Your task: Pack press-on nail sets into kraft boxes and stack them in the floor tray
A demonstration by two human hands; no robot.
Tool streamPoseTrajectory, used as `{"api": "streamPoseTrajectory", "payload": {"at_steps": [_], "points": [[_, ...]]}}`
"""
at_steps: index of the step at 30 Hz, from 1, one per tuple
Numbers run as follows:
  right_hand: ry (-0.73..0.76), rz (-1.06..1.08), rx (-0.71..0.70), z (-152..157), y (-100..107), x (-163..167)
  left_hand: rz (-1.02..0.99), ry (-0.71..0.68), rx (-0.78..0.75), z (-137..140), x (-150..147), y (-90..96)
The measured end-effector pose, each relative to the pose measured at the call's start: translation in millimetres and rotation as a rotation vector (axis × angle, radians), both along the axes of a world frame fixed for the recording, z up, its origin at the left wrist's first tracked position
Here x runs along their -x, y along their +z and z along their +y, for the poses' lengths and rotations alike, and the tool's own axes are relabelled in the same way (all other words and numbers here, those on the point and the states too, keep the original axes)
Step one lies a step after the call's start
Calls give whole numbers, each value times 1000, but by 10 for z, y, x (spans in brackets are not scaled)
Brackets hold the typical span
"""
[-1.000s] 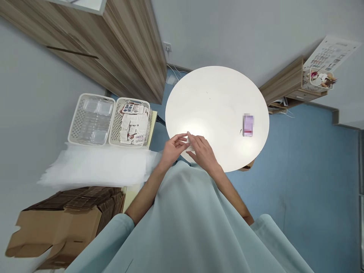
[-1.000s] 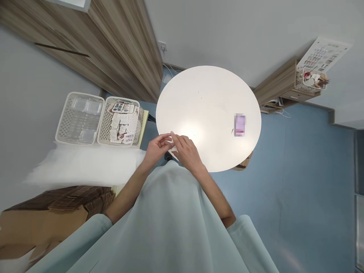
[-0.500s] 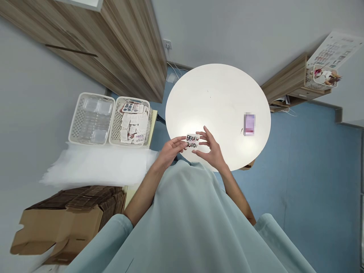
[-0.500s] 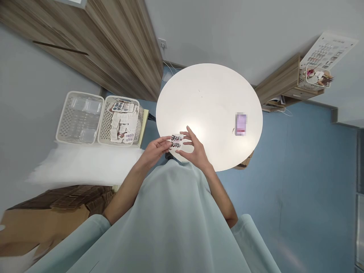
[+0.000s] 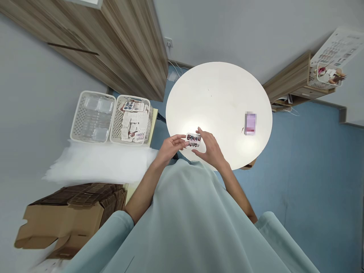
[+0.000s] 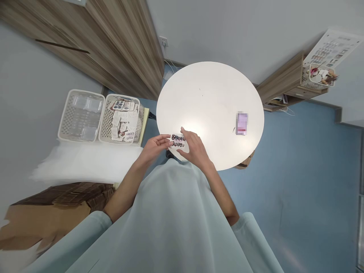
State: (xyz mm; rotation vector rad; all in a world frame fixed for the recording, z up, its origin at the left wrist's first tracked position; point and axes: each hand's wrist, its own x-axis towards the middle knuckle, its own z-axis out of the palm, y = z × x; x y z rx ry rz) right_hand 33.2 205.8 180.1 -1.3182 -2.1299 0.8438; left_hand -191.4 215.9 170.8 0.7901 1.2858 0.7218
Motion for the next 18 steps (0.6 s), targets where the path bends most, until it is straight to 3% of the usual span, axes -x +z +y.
{"api": "streamPoseTrajectory", "payload": {"at_steps": [5,12,18], "points": [[58,-91,-1,31,-272,160,43,4,9,-60,70,-198],[98,-104,104,68,-965,466,184,15,44,-171,336,-642],[14,-186,237,44,-1521,589,272,30,53,-326,693,-725]]}}
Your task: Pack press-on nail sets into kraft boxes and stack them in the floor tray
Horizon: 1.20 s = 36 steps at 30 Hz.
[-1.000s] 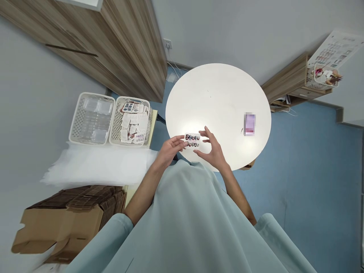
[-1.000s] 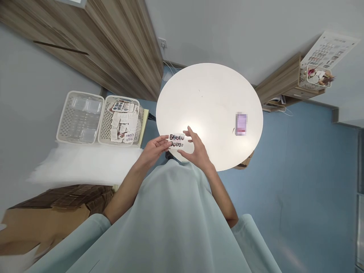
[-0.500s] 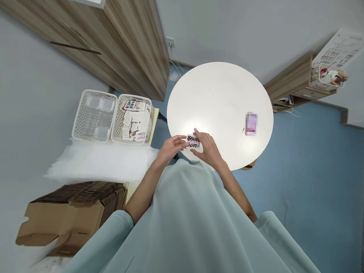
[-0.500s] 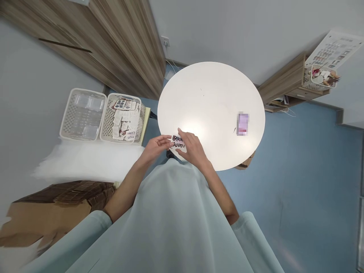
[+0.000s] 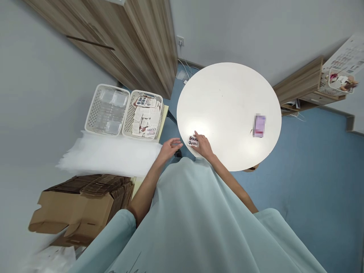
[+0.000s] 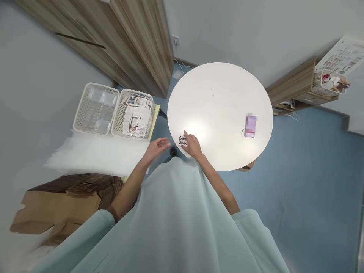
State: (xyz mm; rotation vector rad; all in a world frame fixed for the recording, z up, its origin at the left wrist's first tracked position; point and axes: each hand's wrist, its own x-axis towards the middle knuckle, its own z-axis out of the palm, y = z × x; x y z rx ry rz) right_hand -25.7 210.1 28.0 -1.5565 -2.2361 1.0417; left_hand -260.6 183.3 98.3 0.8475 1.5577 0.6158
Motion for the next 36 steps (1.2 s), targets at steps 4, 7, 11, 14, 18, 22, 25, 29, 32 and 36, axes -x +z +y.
{"api": "streamPoseTrajectory", "payload": {"at_steps": [4,7,11,14,18,22,25,29,32,36], "points": [[-12,-78,-5,-70,-199,14,8,51,-1,-92,272,6],[-17,-121,-30,-129,-252,13,-10,82,12,-131,467,-4],[-42,-154,-44,-173,-191,39,-48,110,4,-126,725,-4],[-75,-140,-89,-179,-55,122,-49,110,-40,-73,954,15],[-100,-86,-184,-153,197,343,16,160,-139,48,1359,36],[-104,-32,-230,-94,479,655,146,236,-238,176,1908,-10],[-89,-11,-251,-51,672,901,382,253,-263,258,2373,-117],[-71,5,-271,-15,855,1171,693,206,-232,371,2886,-339],[-64,2,-263,8,932,1297,756,154,-166,461,3088,-501],[-68,-10,-276,28,979,1364,774,102,-83,564,3151,-628]]}}
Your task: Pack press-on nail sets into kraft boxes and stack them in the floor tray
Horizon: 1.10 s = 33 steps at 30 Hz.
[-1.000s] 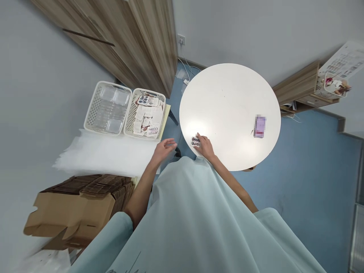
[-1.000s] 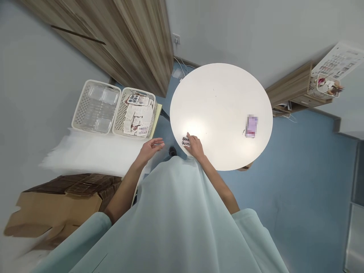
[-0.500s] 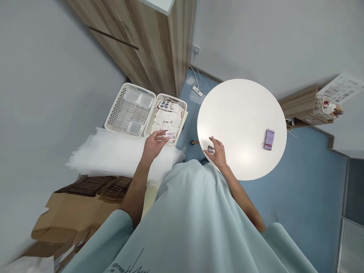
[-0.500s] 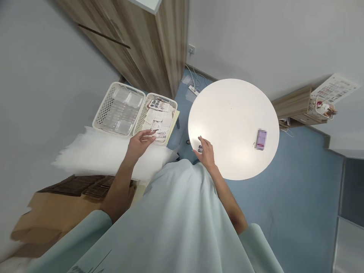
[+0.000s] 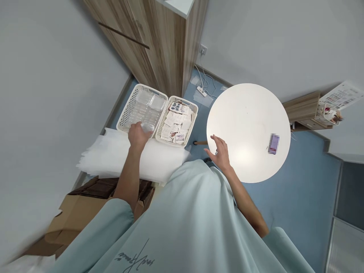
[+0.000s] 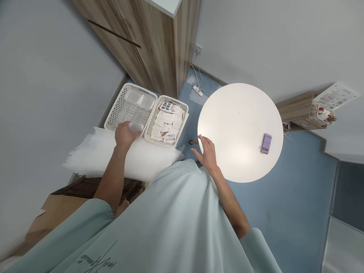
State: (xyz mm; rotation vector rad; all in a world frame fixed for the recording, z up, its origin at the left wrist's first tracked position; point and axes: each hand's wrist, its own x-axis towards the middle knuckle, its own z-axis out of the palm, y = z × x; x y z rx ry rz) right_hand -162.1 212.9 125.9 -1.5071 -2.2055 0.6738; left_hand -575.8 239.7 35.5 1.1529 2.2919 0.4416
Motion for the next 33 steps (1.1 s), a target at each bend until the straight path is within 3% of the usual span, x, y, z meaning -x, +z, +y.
{"api": "streamPoseTrajectory", "payload": {"at_steps": [7,13,17,22,27,33], "points": [[-43,-1,-9,-12,25,-14,-31,59,-5,100,70,54],[-72,78,-12,-16,54,-50,-149,139,-209,164,-100,446],[-85,145,2,-6,135,-83,-516,65,-298,181,-643,773],[-23,149,-40,-16,361,-235,-864,-83,-234,110,-1507,1163],[52,40,-109,-63,520,-556,-961,-174,-162,25,-2197,1403],[59,12,-172,-161,514,-1032,-965,-219,-118,-63,-2797,1459]]}}
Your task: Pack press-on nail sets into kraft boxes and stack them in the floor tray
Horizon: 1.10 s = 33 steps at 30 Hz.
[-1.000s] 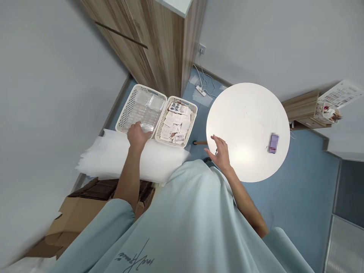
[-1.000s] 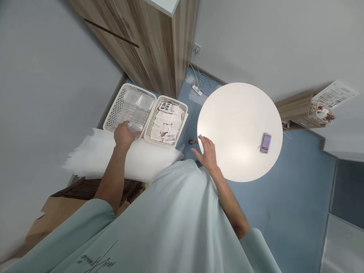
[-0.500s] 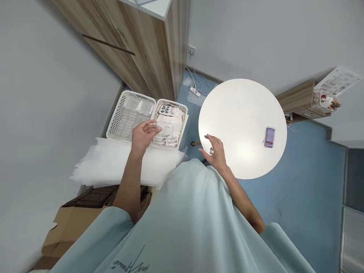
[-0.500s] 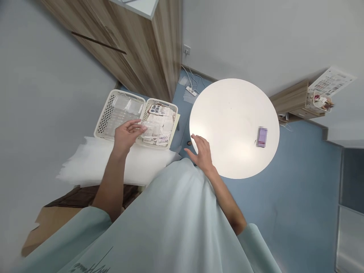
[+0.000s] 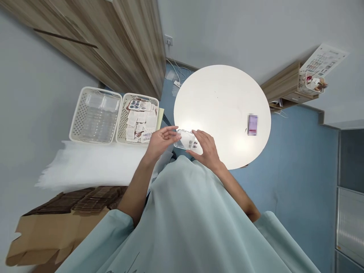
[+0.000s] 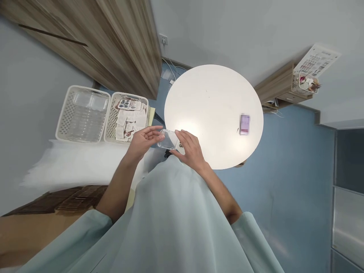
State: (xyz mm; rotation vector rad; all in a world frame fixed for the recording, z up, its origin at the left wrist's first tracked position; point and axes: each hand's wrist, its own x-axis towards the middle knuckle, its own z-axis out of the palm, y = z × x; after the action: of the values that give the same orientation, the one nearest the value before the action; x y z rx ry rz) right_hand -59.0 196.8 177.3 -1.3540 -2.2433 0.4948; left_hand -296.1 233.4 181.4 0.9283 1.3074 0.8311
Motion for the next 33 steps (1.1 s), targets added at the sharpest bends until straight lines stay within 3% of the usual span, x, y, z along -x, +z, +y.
{"api": "streamPoseTrajectory", "payload": {"at_steps": [8,19,33], "points": [[-12,60,138,-117,-192,-495,25,-40,30,-119,-618,-50],[-262,760,594,-181,-208,-851,-123,-172,3,-212,-1056,-130],[-279,825,708,-184,-208,-982,-132,-240,29,-149,-1180,-63]]}}
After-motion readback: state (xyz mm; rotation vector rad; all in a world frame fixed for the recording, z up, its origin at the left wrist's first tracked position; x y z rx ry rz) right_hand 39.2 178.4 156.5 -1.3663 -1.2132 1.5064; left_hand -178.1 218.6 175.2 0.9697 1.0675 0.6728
